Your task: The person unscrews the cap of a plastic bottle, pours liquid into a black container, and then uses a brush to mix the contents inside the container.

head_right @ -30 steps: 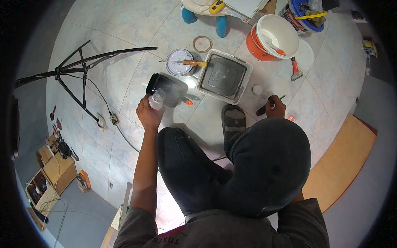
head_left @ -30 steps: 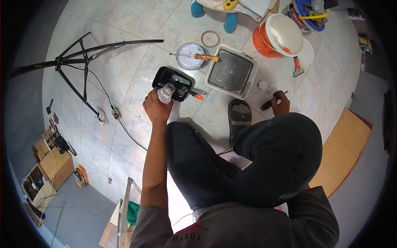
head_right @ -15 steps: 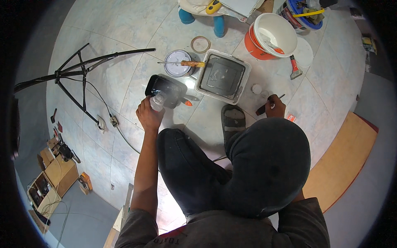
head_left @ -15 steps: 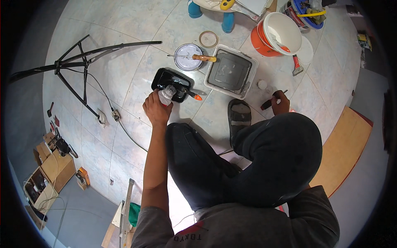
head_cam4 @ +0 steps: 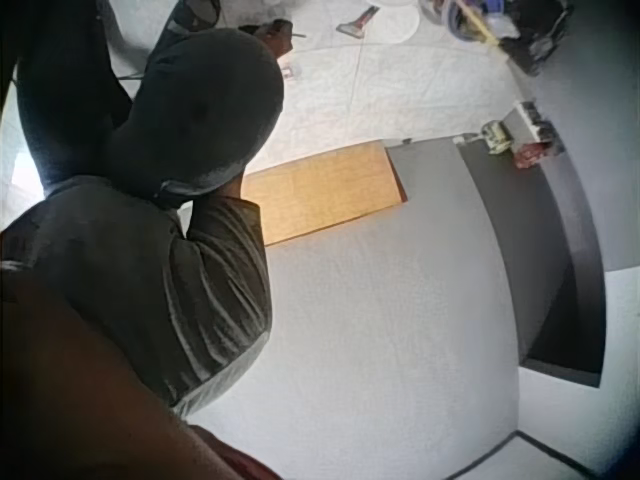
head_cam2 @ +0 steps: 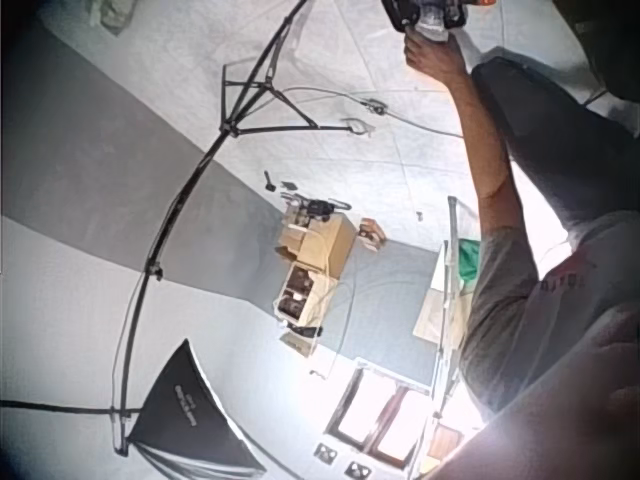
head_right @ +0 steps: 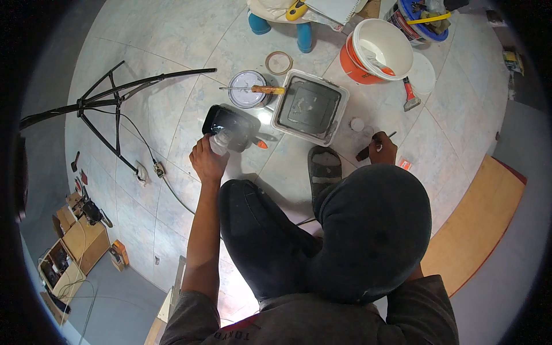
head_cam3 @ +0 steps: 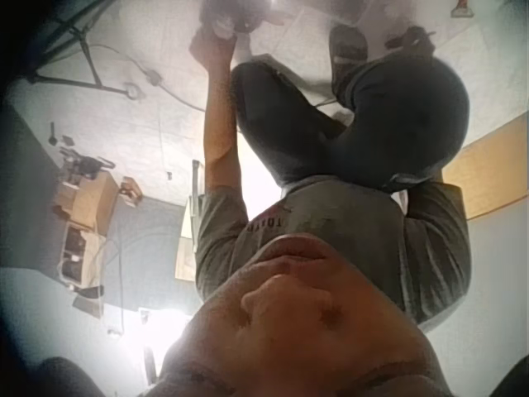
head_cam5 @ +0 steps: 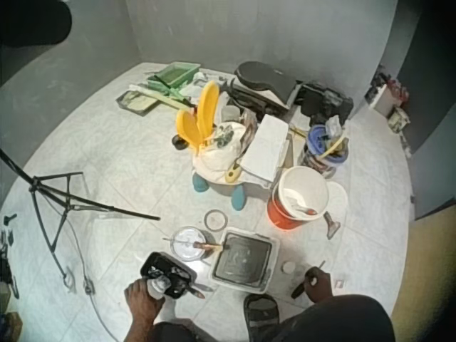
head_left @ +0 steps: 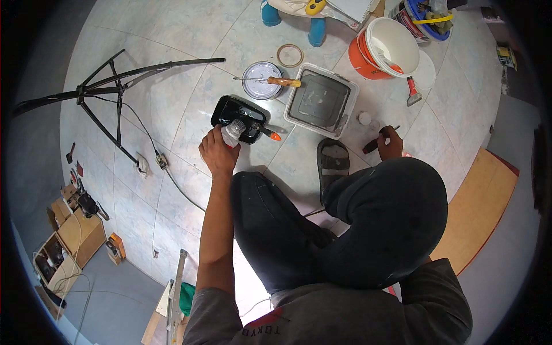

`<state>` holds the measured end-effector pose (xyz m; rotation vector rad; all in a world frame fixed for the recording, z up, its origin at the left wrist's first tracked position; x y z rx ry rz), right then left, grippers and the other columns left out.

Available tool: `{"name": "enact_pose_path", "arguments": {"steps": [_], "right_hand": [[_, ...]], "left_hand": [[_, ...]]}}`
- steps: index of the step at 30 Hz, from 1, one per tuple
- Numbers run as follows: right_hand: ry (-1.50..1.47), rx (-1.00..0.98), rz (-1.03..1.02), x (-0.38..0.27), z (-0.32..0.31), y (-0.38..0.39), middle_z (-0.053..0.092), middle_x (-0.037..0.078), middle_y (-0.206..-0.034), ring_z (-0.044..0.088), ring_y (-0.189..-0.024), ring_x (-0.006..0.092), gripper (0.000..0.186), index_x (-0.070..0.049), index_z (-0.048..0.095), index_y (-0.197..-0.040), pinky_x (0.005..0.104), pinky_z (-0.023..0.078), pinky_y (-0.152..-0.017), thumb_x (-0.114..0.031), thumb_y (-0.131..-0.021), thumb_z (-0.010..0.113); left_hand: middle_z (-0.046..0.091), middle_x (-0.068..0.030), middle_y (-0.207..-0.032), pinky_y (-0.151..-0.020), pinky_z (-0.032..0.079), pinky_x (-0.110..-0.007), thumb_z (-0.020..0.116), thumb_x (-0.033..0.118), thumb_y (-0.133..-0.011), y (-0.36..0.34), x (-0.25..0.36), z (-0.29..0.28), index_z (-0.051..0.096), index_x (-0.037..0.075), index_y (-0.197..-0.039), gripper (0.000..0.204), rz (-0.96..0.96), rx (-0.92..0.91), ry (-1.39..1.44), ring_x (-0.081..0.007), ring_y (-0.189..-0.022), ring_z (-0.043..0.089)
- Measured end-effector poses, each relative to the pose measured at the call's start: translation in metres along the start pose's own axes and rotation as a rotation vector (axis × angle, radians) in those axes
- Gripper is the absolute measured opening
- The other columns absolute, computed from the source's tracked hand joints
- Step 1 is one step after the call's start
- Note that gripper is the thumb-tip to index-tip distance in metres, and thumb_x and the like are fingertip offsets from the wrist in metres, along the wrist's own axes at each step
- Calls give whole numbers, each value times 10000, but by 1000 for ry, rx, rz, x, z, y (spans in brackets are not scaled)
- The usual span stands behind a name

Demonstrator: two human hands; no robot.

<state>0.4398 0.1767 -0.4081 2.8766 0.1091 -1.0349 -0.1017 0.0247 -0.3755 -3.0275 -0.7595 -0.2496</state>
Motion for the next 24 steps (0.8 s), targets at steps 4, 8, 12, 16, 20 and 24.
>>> {"name": "enact_pose_path", "arguments": {"steps": [4, 8, 12, 16, 20, 24], "right_hand": [[-10, 8, -17, -1, 1, -1, 767, 147, -878, 763, -781, 252, 127, -9, 704, -1044, 370, 581, -736, -7, -920, 732], [-11, 24, -5, -5, -2, -2, 765, 145, -869, 766, -788, 261, 135, -9, 704, -1044, 377, 583, -739, 9, -914, 730], [-21, 56, -83, -17, -9, -7, 766, 147, -889, 774, -821, 275, 158, -7, 700, -1051, 387, 585, -753, 25, -902, 743], [20, 174, -141, -32, -23, -16, 766, 170, -1074, 769, -868, 279, 318, 2, 683, -1197, 395, 587, -807, 38, -892, 766], [-26, 294, -135, -49, -33, -24, 742, 168, -1223, 750, -948, 245, 505, 13, 630, -1383, 382, 577, -889, 57, -898, 763], [-143, 122, -141, -76, -23, -36, 763, 163, -1163, 742, -999, 214, 457, 10, 658, -1366, 379, 567, -927, 43, -921, 758]], "left_hand": [[720, -79, -1271, -1083, 483, -482, 891, 240, -684, 2, -1, 1, 652, 112, -1400, 765, -8, -3, -13, -324, -1219, 668], [720, -86, -1279, -1088, 481, -482, 898, 238, -684, -1, 2, 1, 647, 110, -1403, 772, -12, -15, 15, -325, -1228, 665], [721, -116, -1275, -1075, 491, -502, 920, 228, -669, 3, -1, -3, 641, 93, -1393, 788, 7, 59, 136, -344, -1216, 668], [709, -151, -1288, -1054, 521, -499, 964, 196, -654, 9, -9, -12, 644, 52, -1374, 801, -27, 122, 398, -369, -1209, 674], [708, -174, -1311, -1027, 557, -484, 988, 179, -670, 16, -18, -25, 655, 21, -1348, 772, -91, 242, 720, -383, -1171, 693], [690, -140, -1320, -1066, 544, -416, 1010, 153, -708, 23, -31, -45, 628, 27, -1397, 797, -62, 312, 607, -276, -1198, 694]]}}
Point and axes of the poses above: each hand's wrist, its own y-axis away from the middle knuckle, its own z-axis out of the palm, x = y × z, the point moved 6 cm from there along -y, towards the middle knuckle
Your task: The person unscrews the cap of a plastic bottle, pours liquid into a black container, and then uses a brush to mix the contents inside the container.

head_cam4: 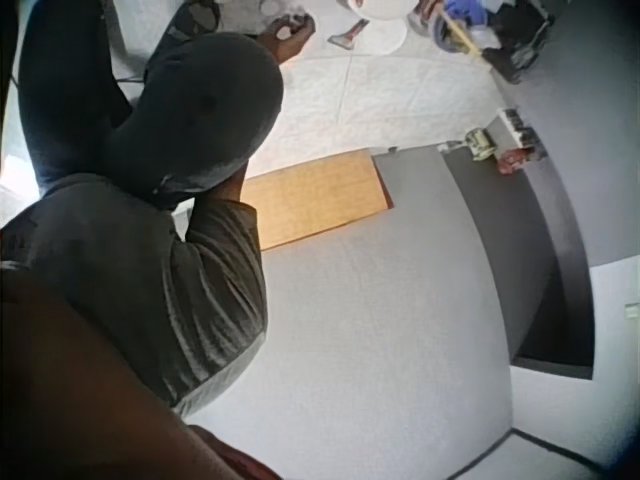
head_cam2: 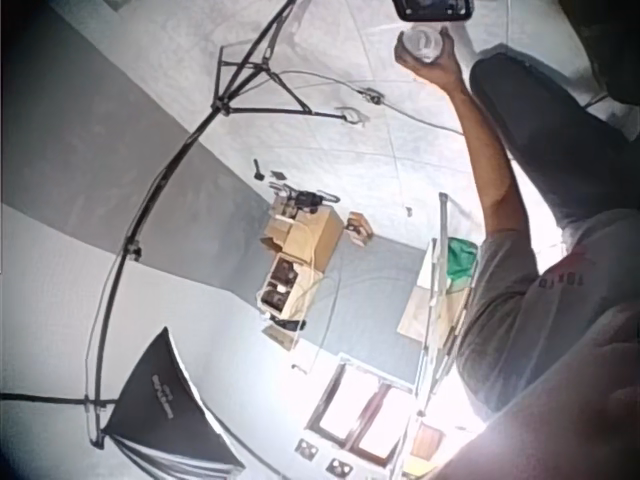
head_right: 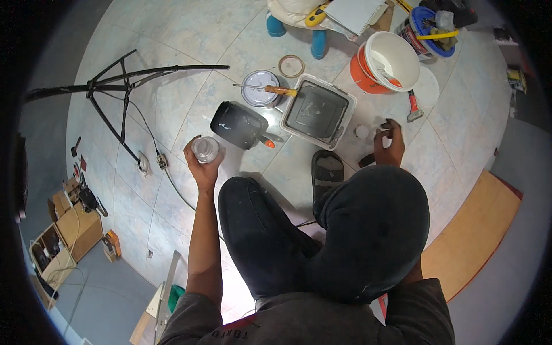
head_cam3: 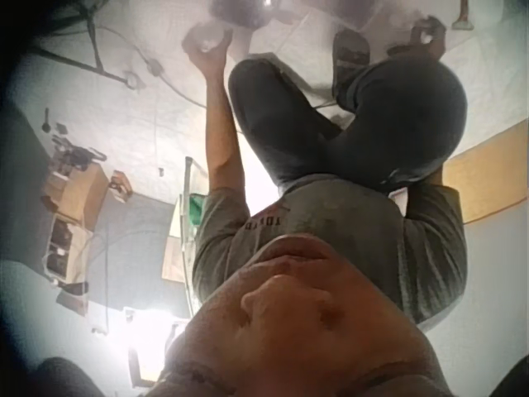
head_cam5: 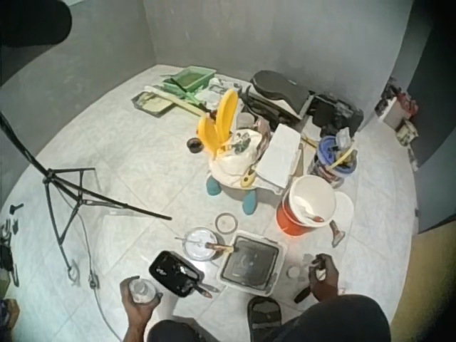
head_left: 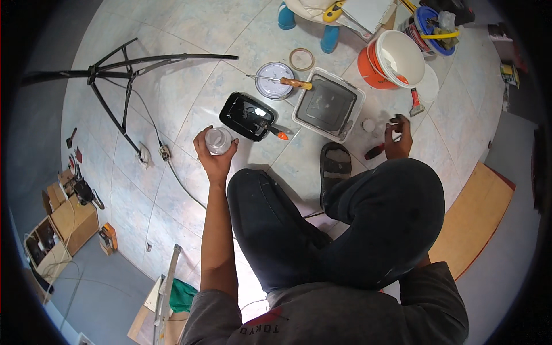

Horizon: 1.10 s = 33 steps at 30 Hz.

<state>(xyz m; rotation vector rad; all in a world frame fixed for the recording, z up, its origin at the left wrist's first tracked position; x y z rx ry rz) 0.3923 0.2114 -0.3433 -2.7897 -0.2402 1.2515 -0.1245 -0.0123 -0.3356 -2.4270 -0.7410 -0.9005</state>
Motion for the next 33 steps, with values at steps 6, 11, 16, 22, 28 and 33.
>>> {"name": "enact_pose_path", "arguments": {"steps": [6, 11, 16, 22, 28, 33], "right_hand": [[-53, -719, -562, -107, 104, 18, 721, 180, -1226, 713, -1112, 375, 487, -23, 691, -1314, 470, 575, -955, -257, -926, 868], [124, -1034, -809, -183, 190, 50, 698, 205, -1143, 719, -1046, 401, 506, -26, 586, -1368, 513, 610, -829, -290, -976, 768], [438, -1137, -759, -191, 253, 61, 695, 222, -1044, 750, -847, 395, 405, -20, 543, -1392, 525, 619, -693, -184, -1034, 638], [333, -994, -704, -186, 264, 56, 713, 192, -940, 756, -781, 378, 279, -12, 567, -1292, 516, 609, -664, -138, -1049, 626], [-14, -887, -282, -194, 273, 38, 733, 224, -858, 766, -798, 403, 157, -12, 550, -1119, 511, 563, -667, -146, -1079, 621], [-59, -882, 139, -185, 296, 38, 718, 220, -756, 755, -748, 448, 166, 4, 591, -1033, 491, 554, -674, -146, -1052, 660]], "left_hand": [[688, -127, -1330, -1070, 550, -408, 1023, 184, -733, 24, -73, -6, 624, 13, -1428, 820, -257, 123, 32, -259, -1221, 684], [683, -155, -1351, -1077, 558, -406, 1039, 193, -719, 39, -96, 1, 602, -4, -1455, 879, -361, 180, 80, -265, -1238, 686], [621, -221, -1448, -1163, 500, -454, 1064, 259, -679, 50, -102, 5, 518, -11, -1529, 1046, -445, 140, 180, -358, -1346, 616], [277, -295, -1741, -1294, 281, -597, 1022, 578, -651, 91, -132, 0, 229, -5, -1721, 1454, -583, -85, -120, -431, -1625, 281], [-216, -314, -1799, -1239, -97, -768, 863, 871, -649, 126, -163, 23, -157, 8, -1736, 1723, -865, -482, -262, -436, -1662, -277], [-342, -322, -1750, -1216, -150, -768, 866, 895, -610, 123, -171, 25, -331, 48, -1678, 1814, -883, -613, -232, -462, -1601, -395]]}}
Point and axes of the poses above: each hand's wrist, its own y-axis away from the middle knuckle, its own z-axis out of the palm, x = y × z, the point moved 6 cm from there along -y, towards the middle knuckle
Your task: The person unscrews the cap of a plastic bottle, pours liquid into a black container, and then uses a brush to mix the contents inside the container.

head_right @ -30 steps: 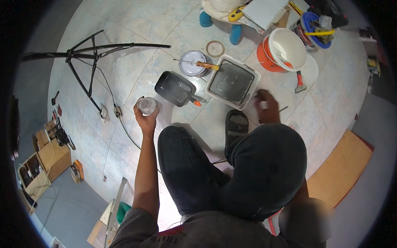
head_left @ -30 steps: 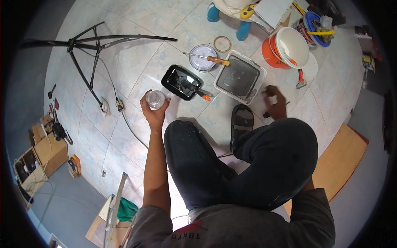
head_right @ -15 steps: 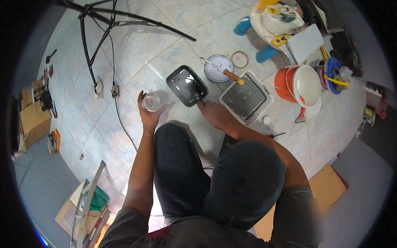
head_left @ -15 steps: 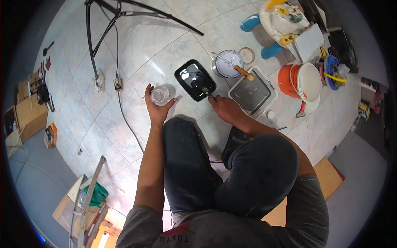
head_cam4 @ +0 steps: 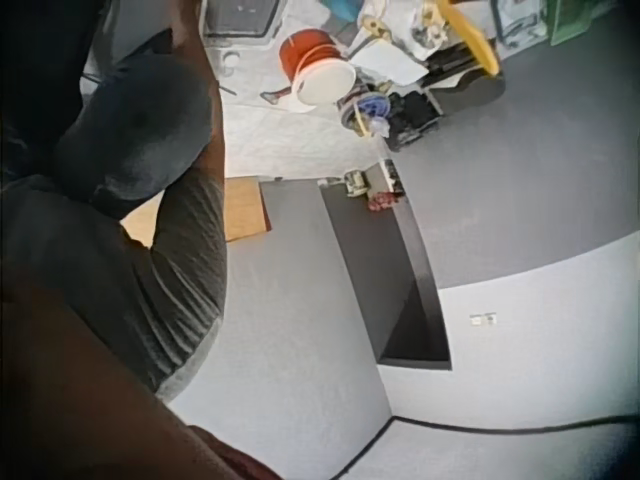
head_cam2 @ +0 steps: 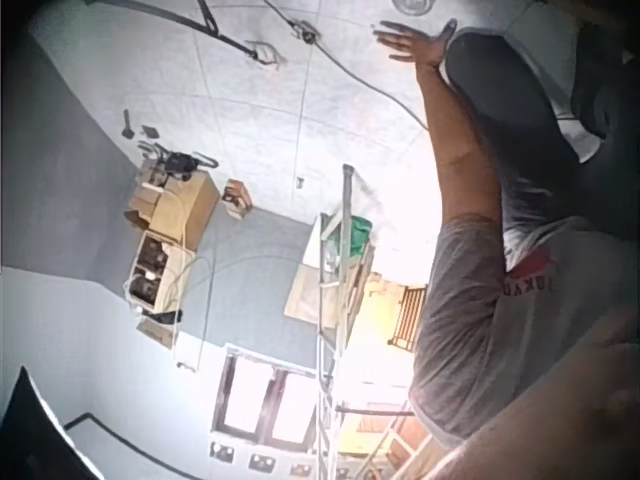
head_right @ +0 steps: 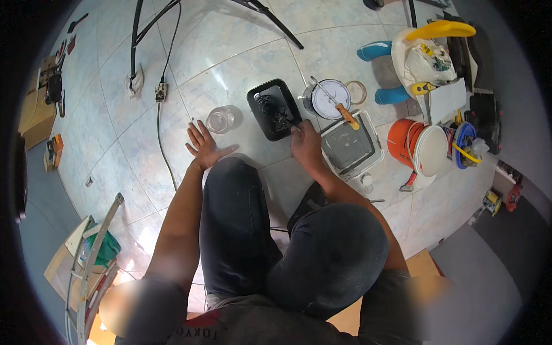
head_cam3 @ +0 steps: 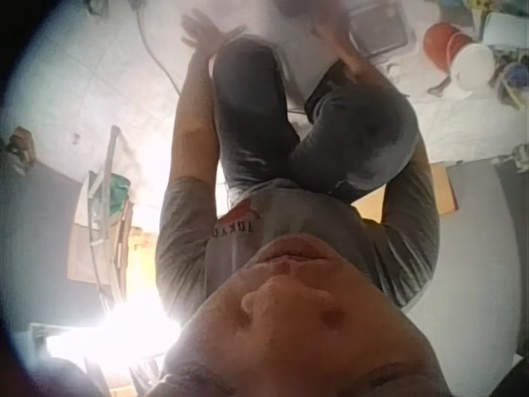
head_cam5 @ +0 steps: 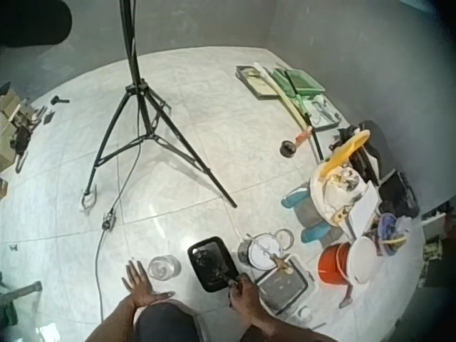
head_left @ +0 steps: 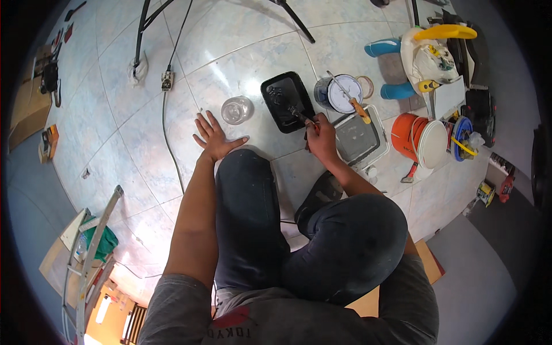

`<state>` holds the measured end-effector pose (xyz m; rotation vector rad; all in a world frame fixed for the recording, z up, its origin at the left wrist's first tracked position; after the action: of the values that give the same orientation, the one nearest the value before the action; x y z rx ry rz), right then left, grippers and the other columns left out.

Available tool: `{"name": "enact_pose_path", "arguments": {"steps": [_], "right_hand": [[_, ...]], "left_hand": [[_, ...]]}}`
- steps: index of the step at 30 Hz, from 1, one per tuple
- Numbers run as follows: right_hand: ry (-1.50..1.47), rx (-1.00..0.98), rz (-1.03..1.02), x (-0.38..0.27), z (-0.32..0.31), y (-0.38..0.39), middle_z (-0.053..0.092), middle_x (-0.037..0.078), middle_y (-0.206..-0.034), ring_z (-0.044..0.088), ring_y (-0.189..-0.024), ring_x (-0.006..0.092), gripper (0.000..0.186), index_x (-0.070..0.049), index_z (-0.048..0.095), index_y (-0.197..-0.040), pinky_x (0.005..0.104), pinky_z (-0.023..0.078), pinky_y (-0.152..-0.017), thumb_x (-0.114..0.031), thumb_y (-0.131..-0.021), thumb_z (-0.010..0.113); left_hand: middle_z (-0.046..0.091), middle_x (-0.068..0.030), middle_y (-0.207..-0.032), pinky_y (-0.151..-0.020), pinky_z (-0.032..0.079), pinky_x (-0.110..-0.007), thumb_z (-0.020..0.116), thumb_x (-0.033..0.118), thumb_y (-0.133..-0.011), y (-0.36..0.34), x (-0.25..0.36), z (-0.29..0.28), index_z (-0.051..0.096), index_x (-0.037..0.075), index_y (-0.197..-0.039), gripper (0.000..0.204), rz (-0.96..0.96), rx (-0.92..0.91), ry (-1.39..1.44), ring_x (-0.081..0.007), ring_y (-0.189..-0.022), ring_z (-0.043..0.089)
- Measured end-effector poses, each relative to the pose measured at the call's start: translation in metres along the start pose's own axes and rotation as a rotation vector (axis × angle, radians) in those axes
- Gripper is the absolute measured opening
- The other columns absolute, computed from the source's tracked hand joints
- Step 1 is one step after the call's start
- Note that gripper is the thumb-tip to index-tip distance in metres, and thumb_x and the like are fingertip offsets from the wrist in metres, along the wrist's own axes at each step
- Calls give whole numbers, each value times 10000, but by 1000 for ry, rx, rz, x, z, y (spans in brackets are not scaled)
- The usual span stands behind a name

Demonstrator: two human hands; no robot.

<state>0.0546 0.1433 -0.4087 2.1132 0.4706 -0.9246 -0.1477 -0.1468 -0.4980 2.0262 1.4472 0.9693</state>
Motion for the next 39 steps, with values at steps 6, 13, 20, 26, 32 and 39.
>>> {"name": "enact_pose_path", "arguments": {"steps": [6, 13, 20, 26, 32, 39], "right_hand": [[222, 111, -101, 2, 2, -7, 734, 250, -767, 763, -772, 470, 186, 11, 621, -1032, 501, 569, -688, -156, -1006, 701], [622, 30, -399, -24, 4, 0, 713, 221, -807, 747, -777, 466, 144, -19, 636, -1104, 553, 581, -651, -141, -1037, 669], [912, -42, -736, -54, 4, 17, 650, 141, -962, 742, -813, 363, 312, -84, 634, -1304, 496, 615, -636, -72, -992, 640], [1024, -330, -729, -28, 14, 17, 658, 147, -1027, 747, -931, 362, 355, -87, 640, -1308, 492, 630, -704, -64, -953, 633], [778, -308, -724, -92, -8, 25, 661, 171, -965, 720, -882, 409, 243, -66, 677, -1211, 516, 580, -716, -71, -968, 682], [712, -420, -696, -104, 5, -35, 677, 201, -926, 698, -873, 457, 139, -55, 669, -1124, 558, 557, -760, -153, -1027, 684]], "left_hand": [[-368, -327, -1735, -1233, -125, -767, 902, 868, -559, 1, -5, -3, -341, 65, -1678, 1855, -11, -76, -24, -475, -1607, -377], [-367, -327, -1735, -1238, -94, -776, 930, 836, -553, 2, -4, -7, -360, 79, -1670, 1867, -9, -132, -53, -482, -1613, -363], [-362, -326, -1738, -1235, -96, -781, 964, 785, -547, 2, -7, -7, -365, 115, -1674, 1867, 5, -112, -36, -478, -1612, -368], [-357, -320, -1743, -1240, -92, -774, 966, 770, -562, 3, -1, -12, -365, 121, -1676, 1853, 9, -121, -48, -474, -1614, -366], [-346, -322, -1748, -1244, -88, -771, 970, 764, -562, 4, -5, -8, -363, 126, -1678, 1852, 4, -109, -52, -475, -1621, -353], [-341, -317, -1752, -1238, -84, -780, 984, 744, -559, 3, -4, -9, -356, 133, -1684, 1853, 24, -87, -44, -486, -1626, -336]]}}
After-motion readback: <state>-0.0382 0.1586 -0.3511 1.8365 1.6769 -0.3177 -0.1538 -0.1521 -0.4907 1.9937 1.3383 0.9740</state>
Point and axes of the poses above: each hand's wrist, its own y-axis away from the middle knuckle, its own z-axis out of the palm, x = y × z, the point moved 6 cm from there along -y, towards the middle knuckle
